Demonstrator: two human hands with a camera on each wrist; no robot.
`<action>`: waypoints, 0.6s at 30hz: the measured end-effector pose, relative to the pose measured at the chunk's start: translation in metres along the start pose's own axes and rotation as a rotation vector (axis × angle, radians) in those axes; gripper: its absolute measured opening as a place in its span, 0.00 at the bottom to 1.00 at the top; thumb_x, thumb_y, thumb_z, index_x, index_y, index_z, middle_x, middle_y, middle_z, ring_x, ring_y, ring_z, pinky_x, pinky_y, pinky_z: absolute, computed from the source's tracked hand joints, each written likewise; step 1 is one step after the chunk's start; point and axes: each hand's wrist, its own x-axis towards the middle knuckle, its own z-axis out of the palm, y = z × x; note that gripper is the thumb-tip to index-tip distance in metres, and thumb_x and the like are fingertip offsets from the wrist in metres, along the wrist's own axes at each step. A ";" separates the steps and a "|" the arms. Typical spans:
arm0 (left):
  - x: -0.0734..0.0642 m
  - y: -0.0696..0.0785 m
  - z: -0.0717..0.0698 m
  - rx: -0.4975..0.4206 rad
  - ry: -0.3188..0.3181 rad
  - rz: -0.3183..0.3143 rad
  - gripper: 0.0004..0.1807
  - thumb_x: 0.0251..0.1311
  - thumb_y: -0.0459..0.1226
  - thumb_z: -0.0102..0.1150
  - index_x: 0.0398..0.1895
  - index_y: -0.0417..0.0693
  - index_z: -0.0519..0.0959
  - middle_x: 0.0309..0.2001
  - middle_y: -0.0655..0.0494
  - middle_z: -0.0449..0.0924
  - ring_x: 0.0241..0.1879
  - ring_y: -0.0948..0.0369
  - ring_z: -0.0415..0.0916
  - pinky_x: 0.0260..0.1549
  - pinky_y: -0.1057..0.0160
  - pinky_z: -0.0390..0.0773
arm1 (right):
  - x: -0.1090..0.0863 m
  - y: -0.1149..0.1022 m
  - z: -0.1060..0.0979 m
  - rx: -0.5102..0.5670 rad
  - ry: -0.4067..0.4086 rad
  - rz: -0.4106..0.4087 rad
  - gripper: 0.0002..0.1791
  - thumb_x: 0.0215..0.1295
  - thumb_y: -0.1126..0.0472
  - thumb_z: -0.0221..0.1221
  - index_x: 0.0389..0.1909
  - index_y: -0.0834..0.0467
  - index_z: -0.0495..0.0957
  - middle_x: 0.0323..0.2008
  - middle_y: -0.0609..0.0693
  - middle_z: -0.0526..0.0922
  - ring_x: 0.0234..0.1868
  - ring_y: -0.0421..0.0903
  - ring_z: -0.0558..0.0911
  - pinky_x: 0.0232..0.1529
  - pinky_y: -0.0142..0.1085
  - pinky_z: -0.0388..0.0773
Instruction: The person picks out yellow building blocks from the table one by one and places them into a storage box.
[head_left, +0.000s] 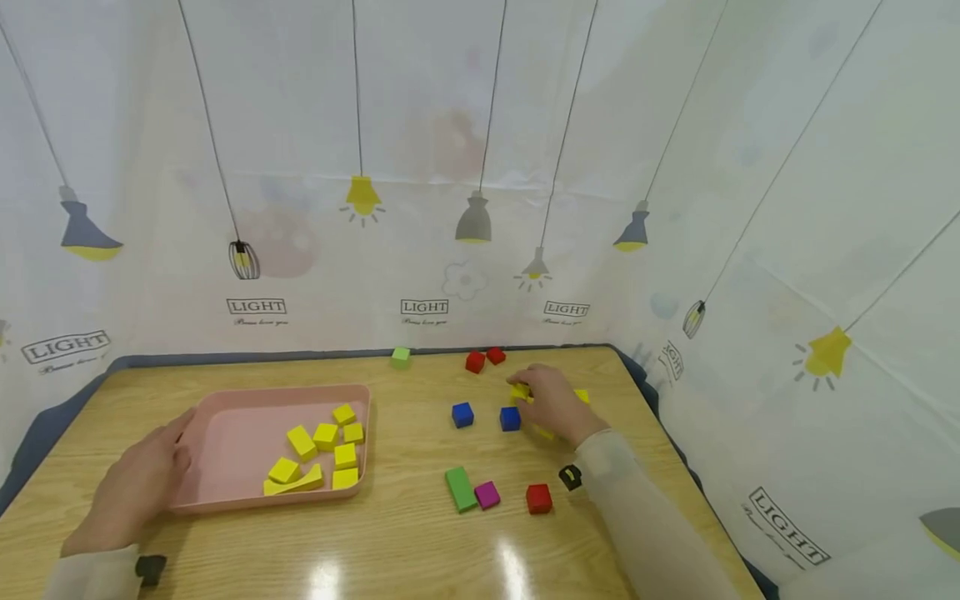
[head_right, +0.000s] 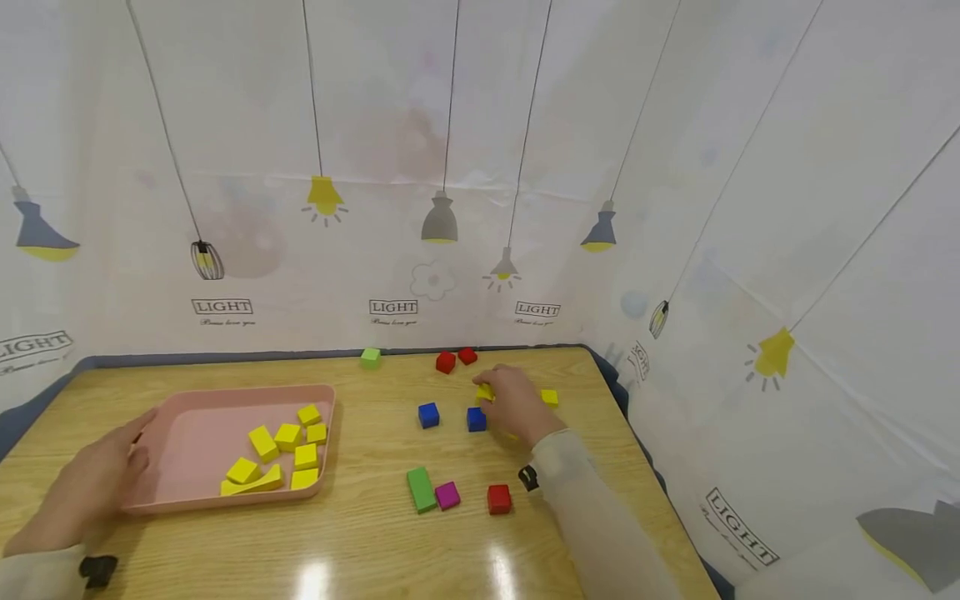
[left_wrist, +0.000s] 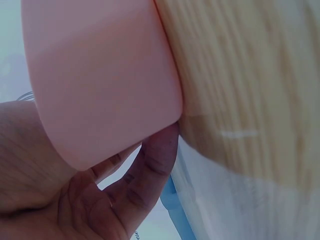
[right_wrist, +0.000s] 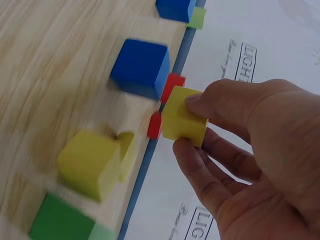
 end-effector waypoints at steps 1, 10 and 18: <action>0.000 0.000 0.000 0.000 0.001 -0.001 0.37 0.81 0.28 0.54 0.88 0.25 0.60 0.68 0.14 0.75 0.55 0.27 0.84 0.57 0.21 0.82 | 0.002 -0.004 0.002 0.004 -0.004 -0.002 0.23 0.78 0.65 0.73 0.71 0.61 0.89 0.61 0.58 0.92 0.60 0.55 0.89 0.71 0.54 0.88; 0.000 0.001 -0.002 -0.007 -0.009 0.003 0.37 0.81 0.27 0.55 0.88 0.24 0.59 0.68 0.14 0.75 0.50 0.34 0.83 0.55 0.23 0.83 | 0.020 -0.042 0.016 0.042 -0.036 -0.072 0.23 0.78 0.65 0.74 0.71 0.61 0.89 0.64 0.57 0.92 0.62 0.55 0.88 0.73 0.54 0.86; 0.000 0.000 0.000 -0.004 -0.007 0.002 0.38 0.80 0.28 0.55 0.88 0.25 0.59 0.68 0.13 0.75 0.49 0.34 0.83 0.54 0.22 0.83 | 0.030 -0.076 0.024 0.075 -0.038 -0.148 0.22 0.78 0.64 0.74 0.70 0.61 0.89 0.63 0.56 0.92 0.61 0.52 0.88 0.71 0.50 0.87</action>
